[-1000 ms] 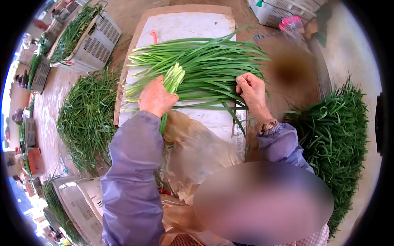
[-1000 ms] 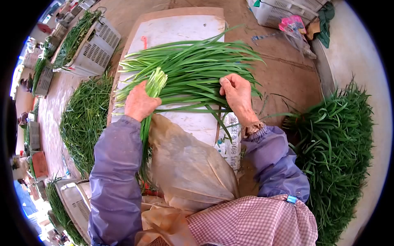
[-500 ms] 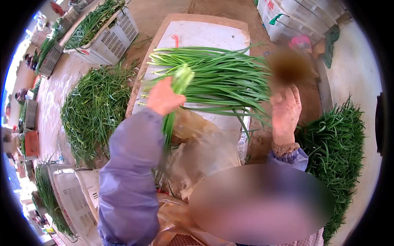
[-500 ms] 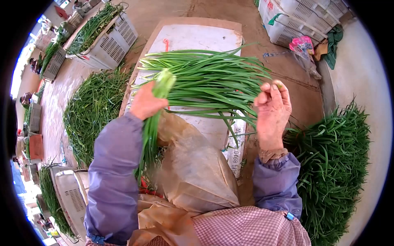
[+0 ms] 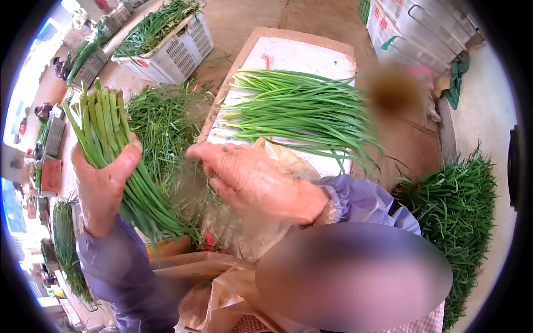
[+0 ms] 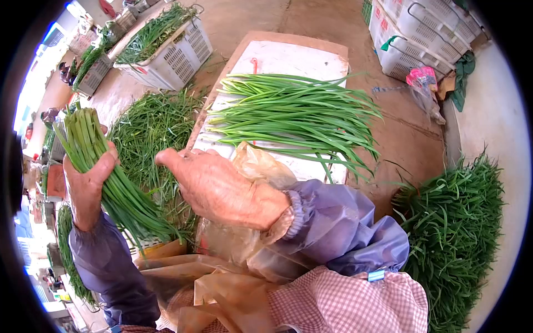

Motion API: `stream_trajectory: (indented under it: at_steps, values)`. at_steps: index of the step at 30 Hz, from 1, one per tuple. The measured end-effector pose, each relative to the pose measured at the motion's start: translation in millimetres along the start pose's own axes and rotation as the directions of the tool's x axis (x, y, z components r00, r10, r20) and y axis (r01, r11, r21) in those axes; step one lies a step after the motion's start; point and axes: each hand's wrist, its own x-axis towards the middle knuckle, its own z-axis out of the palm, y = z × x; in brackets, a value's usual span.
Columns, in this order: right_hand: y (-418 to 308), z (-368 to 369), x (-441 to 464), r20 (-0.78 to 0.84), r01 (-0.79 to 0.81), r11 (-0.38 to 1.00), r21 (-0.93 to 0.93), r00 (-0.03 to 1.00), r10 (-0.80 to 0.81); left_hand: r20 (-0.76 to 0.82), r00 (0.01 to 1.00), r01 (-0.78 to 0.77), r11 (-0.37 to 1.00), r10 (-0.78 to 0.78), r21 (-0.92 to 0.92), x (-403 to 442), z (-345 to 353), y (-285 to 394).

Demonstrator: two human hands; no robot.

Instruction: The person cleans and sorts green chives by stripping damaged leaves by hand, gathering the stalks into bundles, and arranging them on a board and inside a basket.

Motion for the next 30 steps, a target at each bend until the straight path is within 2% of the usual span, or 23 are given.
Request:
stream_trajectory:
  at_steps: [1, 3, 4, 5, 7, 8, 9, 10, 11, 13, 14, 15, 16, 17, 18, 19, 21, 22, 24, 26, 27, 29, 30]
  values:
    - [-3, 3, 2, 0.001, 0.010, 1.000, -0.003, 1.000, -0.010, -0.009, 1.000, -0.005, 1.000, 0.005, 0.001, -2, 1, 2]
    - [-13, 8, 7, -0.249, 0.223, 0.967, 0.126, 0.950, -0.187, -0.064, 0.998, -0.035, 0.982, 0.023, -0.186, -10, 8, 7]
    - [-23, 8, 3, -0.077, 0.037, 0.946, 0.322, 0.997, -0.013, -0.106, 0.994, -0.052, 0.958, 0.023, -0.281, -12, 17, 7]
    - [-27, 22, 5, -0.095, 0.057, 0.957, 0.283, 0.995, -0.031, -0.113, 0.994, -0.042, 0.959, 0.010, -0.282, -14, 25, 6]
    - [-32, 46, 7, -0.171, 0.056, 0.983, 0.175, 0.985, -0.026, -0.087, 0.990, 0.035, 0.790, -0.111, -0.612, -14, 40, 7]
    - [-33, 43, 10, -0.164, 0.061, 0.983, 0.171, 0.986, -0.032, -0.113, 0.972, 0.079, 0.738, -0.207, -0.670, -14, 46, 14]
    - [-34, 37, 13, -0.209, 0.047, 0.992, 0.115, 0.978, -0.023, -0.121, 0.971, 0.074, 0.735, -0.208, -0.674, -12, 49, 11]
    - [-33, 32, 16, -0.252, 0.030, 0.998, 0.061, 0.968, -0.014, -0.165, 0.986, -0.063, 0.846, -0.030, -0.529, -11, 53, 4]
    - [-28, 29, 18, -0.242, 0.032, 0.998, 0.060, 0.970, -0.016, -0.073, 0.995, 0.006, 0.798, -0.062, -0.603, -9, 55, 6]
    - [-10, 26, 20, -0.224, 0.056, 0.952, 0.302, 0.975, 0.013, 0.112, 0.986, 0.167, 0.685, -0.125, -0.709, -5, 59, 11]
    - [-3, 26, 21, -0.279, 0.011, 0.962, 0.273, 0.958, 0.068, 0.083, 0.996, 0.032, 0.770, 0.027, -0.638, -5, 66, 10]
    - [0, 22, 20, -0.259, -0.032, 0.893, 0.448, 0.952, 0.164, 0.069, 0.982, -0.110, 0.824, 0.177, -0.555, -5, 75, 12]
    - [11, 27, 21, -0.326, 0.064, 0.799, 0.598, 0.930, 0.169, 0.065, 0.984, -0.105, 0.824, 0.169, -0.557, -2, 81, 17]
    - [21, 32, 21, -0.389, 0.166, 0.676, 0.718, 0.901, 0.191, 0.185, 0.975, 0.038, 0.729, 0.122, -0.683, 5, 86, 26]
    - [13, 15, 17, -0.275, -0.028, 0.666, 0.745, 0.897, 0.346, 0.307, 0.947, 0.188, 0.608, 0.097, -0.771, 11, 91, 31]
    - [4, -14, 9, -0.159, -0.219, 0.626, 0.748, 0.857, 0.490, 0.274, 0.939, 0.118, 0.556, 0.207, -0.823, 15, 98, 30]
    - [20, -60, -8, -0.003, -0.353, 0.514, 0.781, 0.822, 0.570, 0.267, 0.959, 0.162, 0.596, 0.091, -0.786, 25, 106, 7]
    - [26, -76, -17, -0.072, -0.271, 0.494, 0.826, 0.818, 0.570, 0.221, 0.967, 0.060, 0.734, 0.125, -0.676, 35, 112, -17]
    - [29, -107, -33, -0.185, -0.148, 0.471, 0.870, 0.786, 0.590, 0.256, 0.947, -0.056, 0.887, 0.192, -0.459, 51, 136, -80]
    - [35, -144, -49, -0.224, -0.112, 0.515, 0.850, 0.808, 0.545, 0.221, 0.956, -0.159, 0.974, 0.193, -0.161, 56, 162, -138]
    - [37, -156, -53, -0.240, -0.119, 0.580, 0.806, 0.829, 0.504, 0.178, 0.945, -0.290, 0.955, 0.275, 0.065, 55, 165, -143]
    - [38, -174, -58, -0.292, -0.135, 0.716, 0.684, 0.849, 0.440, 0.106, 0.924, -0.379, 0.919, 0.368, 0.110, 65, 182, -154]
    - [42, -182, -61, -0.262, -0.151, 0.727, 0.670, 0.868, 0.421, 0.104, 0.926, -0.374, 0.922, 0.363, 0.106, 72, 189, -156]
